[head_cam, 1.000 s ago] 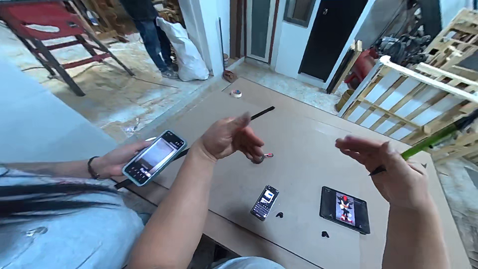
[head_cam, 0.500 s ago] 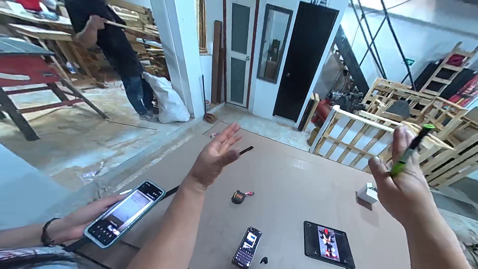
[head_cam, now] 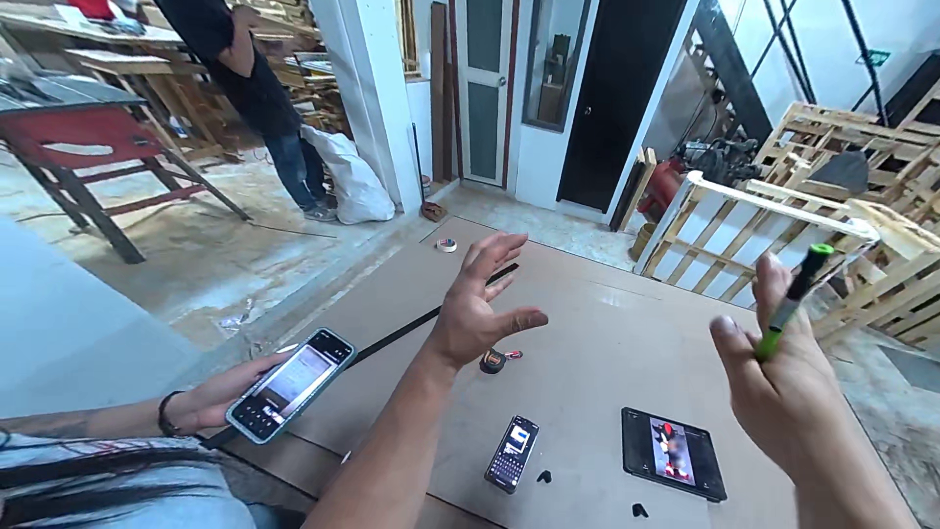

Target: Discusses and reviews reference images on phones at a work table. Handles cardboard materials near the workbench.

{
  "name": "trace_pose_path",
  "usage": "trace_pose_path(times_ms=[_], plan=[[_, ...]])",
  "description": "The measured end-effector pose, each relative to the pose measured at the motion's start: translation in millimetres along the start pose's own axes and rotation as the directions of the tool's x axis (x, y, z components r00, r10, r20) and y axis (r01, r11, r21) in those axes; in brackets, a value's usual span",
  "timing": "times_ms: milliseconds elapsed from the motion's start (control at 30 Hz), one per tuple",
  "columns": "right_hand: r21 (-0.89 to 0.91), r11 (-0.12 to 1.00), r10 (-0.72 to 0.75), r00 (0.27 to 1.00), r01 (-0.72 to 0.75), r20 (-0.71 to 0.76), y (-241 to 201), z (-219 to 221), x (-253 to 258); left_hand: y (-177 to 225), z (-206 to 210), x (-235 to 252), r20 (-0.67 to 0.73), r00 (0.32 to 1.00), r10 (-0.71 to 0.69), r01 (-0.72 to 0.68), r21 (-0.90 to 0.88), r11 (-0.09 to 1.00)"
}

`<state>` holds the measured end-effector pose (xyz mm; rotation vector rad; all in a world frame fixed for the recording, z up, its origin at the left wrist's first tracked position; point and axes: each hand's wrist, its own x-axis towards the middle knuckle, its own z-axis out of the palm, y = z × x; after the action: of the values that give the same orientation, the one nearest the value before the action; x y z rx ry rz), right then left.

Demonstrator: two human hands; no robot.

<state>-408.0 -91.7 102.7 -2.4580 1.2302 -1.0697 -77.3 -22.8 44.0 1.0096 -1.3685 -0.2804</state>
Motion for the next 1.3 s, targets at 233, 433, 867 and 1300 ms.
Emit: trace_pose_path(times_ms=[233, 433, 867, 1300], plan=[[0.048, 0.998, 0.002, 0.887, -0.027, 0.463, 0.4, 4.8, -116.0, -25.1, 7.9, -90.0, -0.016, 0.571, -0.821, 0.605, 0.684, 0.408], [-0.055, 0.993, 0.118, 0.831, -0.105, 0.544, 1.2, 20.9, -119.5, -27.0, 3.3, -91.1, -0.01, 0.411, -0.912, 0.535, 0.812, 0.232], [0.038, 0.999, 0.005, 0.801, -0.035, 0.598, 3.9, 41.1, -112.5, -37.0, -27.2, -101.2, -0.17, 0.315, -0.934, 0.586, 0.809, 0.05], [0.004, 0.993, 0.073, 0.618, -0.122, 0.783, 22.1, 84.3, -109.2, 24.9, -62.2, -152.4, -0.534, 0.257, -0.806, 0.696, 0.68, -0.229]])
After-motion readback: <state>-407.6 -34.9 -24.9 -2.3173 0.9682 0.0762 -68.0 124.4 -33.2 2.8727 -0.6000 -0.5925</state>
